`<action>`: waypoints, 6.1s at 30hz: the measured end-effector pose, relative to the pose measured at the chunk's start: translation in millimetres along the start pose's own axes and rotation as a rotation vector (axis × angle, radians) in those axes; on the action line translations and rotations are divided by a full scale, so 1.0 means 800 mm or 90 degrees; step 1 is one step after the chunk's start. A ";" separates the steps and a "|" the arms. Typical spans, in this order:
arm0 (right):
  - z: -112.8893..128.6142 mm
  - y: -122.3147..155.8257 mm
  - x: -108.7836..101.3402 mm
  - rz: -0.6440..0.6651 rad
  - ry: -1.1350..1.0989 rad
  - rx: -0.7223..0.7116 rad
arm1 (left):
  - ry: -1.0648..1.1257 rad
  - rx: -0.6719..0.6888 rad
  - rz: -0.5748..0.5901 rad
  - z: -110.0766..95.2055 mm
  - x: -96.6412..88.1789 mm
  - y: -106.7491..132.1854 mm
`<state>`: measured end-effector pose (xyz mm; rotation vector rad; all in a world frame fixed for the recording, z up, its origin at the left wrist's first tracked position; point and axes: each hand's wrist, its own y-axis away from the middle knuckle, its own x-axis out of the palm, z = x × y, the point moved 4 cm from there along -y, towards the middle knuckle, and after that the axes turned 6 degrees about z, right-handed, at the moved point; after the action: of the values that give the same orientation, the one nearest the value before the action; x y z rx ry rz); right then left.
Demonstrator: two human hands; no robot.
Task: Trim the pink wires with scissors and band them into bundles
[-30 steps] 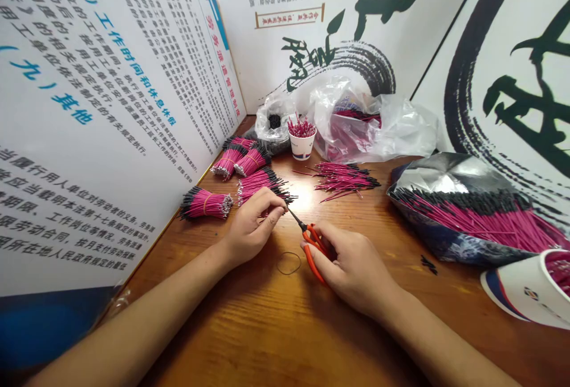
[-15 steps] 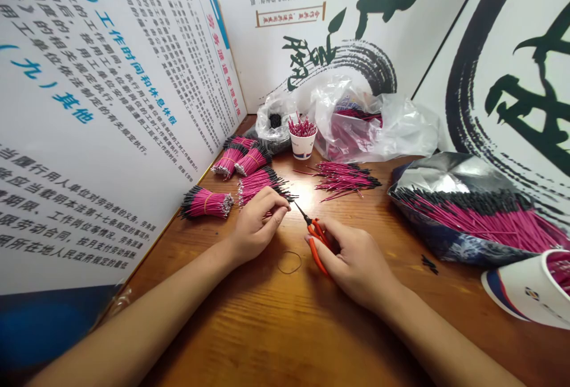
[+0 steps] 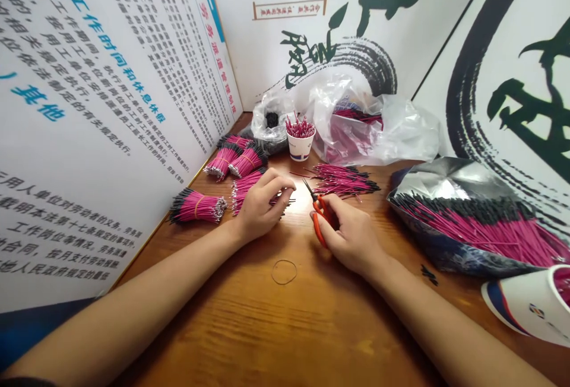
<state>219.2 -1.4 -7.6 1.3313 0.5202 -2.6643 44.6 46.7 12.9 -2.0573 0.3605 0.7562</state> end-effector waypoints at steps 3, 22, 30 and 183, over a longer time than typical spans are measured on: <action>-0.001 0.000 -0.005 -0.006 0.021 -0.034 | 0.067 -0.027 -0.028 0.001 -0.002 0.002; 0.011 0.008 -0.003 -0.043 0.100 -0.113 | 0.159 -0.094 0.004 0.003 0.007 0.005; 0.009 0.007 -0.001 -0.027 0.090 -0.101 | 0.169 -0.097 0.004 0.004 0.007 0.004; 0.007 0.008 0.001 0.048 -0.002 -0.027 | 0.146 -0.104 0.009 0.004 0.009 0.006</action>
<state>215.8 -9.6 -6.9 1.3087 0.5127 -2.5803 46.5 46.8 3.4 -2.3059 0.4535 0.5745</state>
